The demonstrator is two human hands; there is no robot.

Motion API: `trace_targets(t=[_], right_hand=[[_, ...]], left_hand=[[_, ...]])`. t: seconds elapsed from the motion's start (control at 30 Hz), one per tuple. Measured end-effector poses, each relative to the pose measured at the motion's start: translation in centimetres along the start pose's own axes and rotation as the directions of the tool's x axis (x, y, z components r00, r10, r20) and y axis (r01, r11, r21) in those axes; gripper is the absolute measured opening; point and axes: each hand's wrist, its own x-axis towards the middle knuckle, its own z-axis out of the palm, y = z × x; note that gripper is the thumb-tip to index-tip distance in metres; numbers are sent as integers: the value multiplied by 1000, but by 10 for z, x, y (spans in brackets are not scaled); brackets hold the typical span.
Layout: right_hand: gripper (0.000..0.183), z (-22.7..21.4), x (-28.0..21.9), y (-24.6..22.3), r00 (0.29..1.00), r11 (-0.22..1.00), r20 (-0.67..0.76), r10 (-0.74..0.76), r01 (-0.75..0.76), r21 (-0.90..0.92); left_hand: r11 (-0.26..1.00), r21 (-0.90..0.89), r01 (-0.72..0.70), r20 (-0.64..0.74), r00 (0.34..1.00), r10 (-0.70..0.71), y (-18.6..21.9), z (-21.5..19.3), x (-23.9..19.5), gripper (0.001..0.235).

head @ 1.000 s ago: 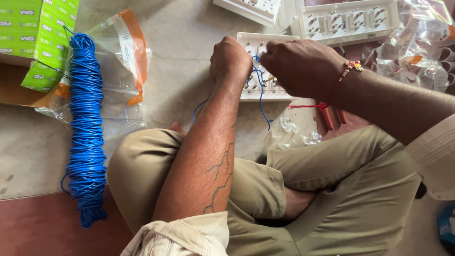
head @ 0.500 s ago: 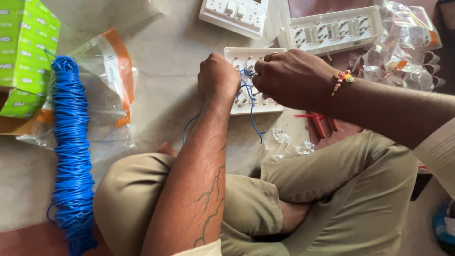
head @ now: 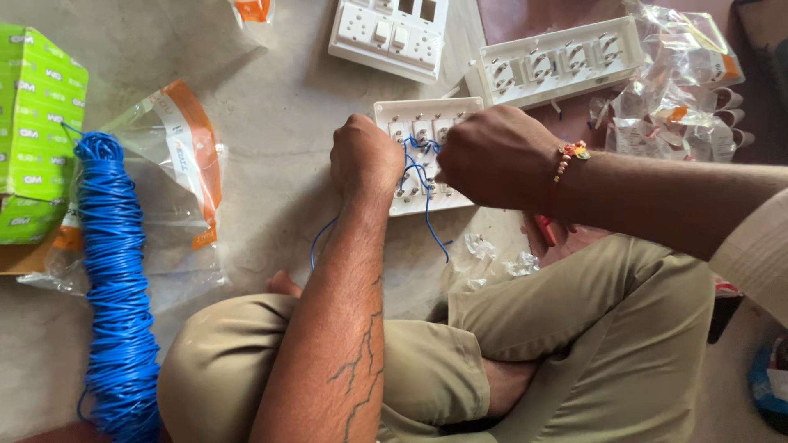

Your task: The person wires an electrical switchboard by stripping wires with pliers and securing them into the terminals with a screwdriver.

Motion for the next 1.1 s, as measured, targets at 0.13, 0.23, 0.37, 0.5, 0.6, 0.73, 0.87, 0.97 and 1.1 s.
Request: trace_targets(t=[0.13, 0.23, 0.37, 0.5, 0.6, 0.73, 0.87, 0.97, 1.1], right_hand=[[30, 3, -1, -1, 888, 903, 254, 384, -418, 95], [22, 16, -3, 3, 952, 966, 190, 240, -254, 55], [16, 15, -7, 16, 977, 960, 82, -195, 207, -186], [20, -6, -8, 16, 992, 994, 61, -110, 111, -10], [18, -23, -11, 8, 999, 999, 26, -36, 35, 30], [10, -26, -17, 3, 1000, 998, -30, 7, -5, 60], [9, -21, -19, 0, 998, 998, 1, 57, -57, 3], [10, -19, -18, -1, 998, 998, 11, 64, -64, 11], [15, -18, -19, -3, 991, 993, 69, 119, -120, 11]], left_hand=[[1000, -5, -4, 22, 1000, 4, 0, 0, -2, 22], [1000, -4, 3, -1, 1000, -3, 2, -1, -3, 22], [1000, -23, 6, 1, 1000, -6, 2, -2, -6, 20], [999, -48, 15, -3, 1000, -15, 3, -1, -3, 20], [1000, -7, -5, 7, 1000, 5, 2, 2, -1, 20], [1000, -12, 20, -19, 1000, -20, 5, 6, 2, 20], [1000, 14, 18, 12, 1000, -18, 5, 3, -1, 20], [1000, 13, 18, 7, 1000, -18, 6, 2, -2, 20], [1000, 27, 3, 31, 1000, -4, 6, 1, -2, 21]])
